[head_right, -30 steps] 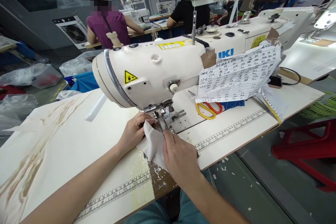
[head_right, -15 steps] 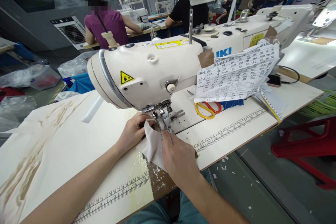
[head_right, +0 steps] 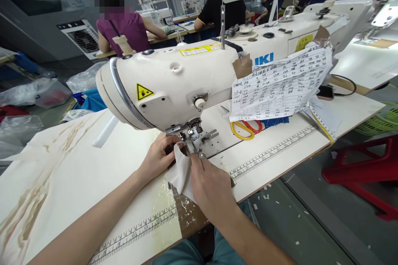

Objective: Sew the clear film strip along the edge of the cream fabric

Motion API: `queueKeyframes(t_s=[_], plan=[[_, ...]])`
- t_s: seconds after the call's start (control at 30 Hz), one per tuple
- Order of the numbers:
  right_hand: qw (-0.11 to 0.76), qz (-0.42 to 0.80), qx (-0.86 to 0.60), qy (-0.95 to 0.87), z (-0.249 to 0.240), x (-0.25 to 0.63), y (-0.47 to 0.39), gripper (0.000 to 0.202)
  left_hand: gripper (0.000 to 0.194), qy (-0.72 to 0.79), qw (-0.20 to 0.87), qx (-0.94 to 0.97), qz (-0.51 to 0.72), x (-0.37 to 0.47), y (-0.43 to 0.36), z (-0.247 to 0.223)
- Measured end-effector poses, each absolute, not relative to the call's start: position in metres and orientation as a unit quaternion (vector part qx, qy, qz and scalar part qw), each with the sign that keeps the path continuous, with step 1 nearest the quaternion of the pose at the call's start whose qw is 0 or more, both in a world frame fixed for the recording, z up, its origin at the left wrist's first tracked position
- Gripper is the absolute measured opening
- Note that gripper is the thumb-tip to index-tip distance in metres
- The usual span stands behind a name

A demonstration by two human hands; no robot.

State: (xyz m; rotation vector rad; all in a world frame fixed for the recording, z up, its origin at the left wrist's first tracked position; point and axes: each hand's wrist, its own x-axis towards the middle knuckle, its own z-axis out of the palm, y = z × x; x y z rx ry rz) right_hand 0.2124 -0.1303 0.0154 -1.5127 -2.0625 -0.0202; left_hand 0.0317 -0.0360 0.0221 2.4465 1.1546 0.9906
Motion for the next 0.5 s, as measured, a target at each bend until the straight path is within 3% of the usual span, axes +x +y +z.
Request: queueKeyframes(t_s=[0.17, 0.5], plan=[[0.294, -0.021, -0.562, -0.773, 0.0154, 0.2126, -0.1301, 0.029, 0.012, 0.410, 0.107, 0.847, 0.322, 0.0307, -0.0343, 0.0201], [0.307, -0.027, -0.575, -0.758, 0.0119, 0.2105, -0.1355, 0.026, 0.019, 0.463, 0.241, 0.787, 0.330, 0.0234, -0.0301, 0.0170]])
